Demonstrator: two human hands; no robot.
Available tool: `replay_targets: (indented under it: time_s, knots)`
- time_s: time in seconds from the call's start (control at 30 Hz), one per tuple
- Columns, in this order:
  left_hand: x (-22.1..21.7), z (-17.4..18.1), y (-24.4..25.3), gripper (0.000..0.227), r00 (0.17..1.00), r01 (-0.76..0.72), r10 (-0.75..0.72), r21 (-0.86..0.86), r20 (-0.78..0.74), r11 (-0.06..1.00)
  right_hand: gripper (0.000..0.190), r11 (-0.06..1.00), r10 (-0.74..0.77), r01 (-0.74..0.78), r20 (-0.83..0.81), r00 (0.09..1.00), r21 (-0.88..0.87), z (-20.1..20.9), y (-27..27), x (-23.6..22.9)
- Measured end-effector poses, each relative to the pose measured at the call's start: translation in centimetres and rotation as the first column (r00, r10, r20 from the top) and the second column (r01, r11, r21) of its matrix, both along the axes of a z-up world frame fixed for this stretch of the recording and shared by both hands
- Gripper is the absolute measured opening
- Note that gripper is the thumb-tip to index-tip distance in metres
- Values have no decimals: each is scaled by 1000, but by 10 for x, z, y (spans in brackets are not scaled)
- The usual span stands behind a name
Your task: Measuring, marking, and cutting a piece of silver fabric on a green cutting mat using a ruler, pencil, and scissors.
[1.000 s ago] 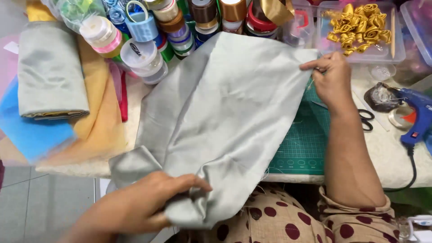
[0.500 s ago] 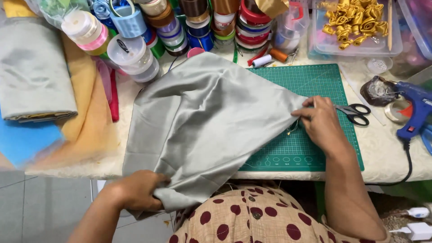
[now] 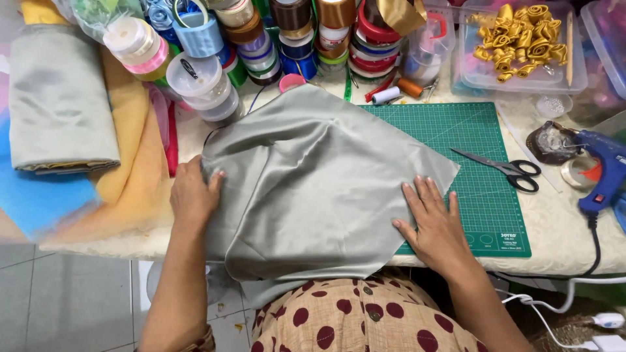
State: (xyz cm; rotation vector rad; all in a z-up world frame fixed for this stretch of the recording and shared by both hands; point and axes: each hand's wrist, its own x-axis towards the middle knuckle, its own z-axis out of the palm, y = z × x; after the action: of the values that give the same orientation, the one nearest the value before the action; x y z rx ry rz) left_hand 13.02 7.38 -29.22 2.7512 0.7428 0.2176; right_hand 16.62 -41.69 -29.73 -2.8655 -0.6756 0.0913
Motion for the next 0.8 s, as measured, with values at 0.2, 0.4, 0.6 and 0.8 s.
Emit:
replay_targets:
  time_s: [0.2,0.4,0.6,0.8]
  knots:
    - [52,-27,16,20,1000,6,-7,133,2,991,69,992,-89,97,94,992,-77,-10,-20,-17]
    - [97,29,-14,15,901,-3,-240,559,361,829,50,986,-150,164,430,890,3,-41,-27,-6]
    - [124,48,-42,11,952,247,-289,300,104,922,67,993,-72,41,292,954,110,-12,1,0]
    - [180,0,-42,25,906,337,-351,99,238,936,78,1000,-18,17,29,999,23,-11,2,6]
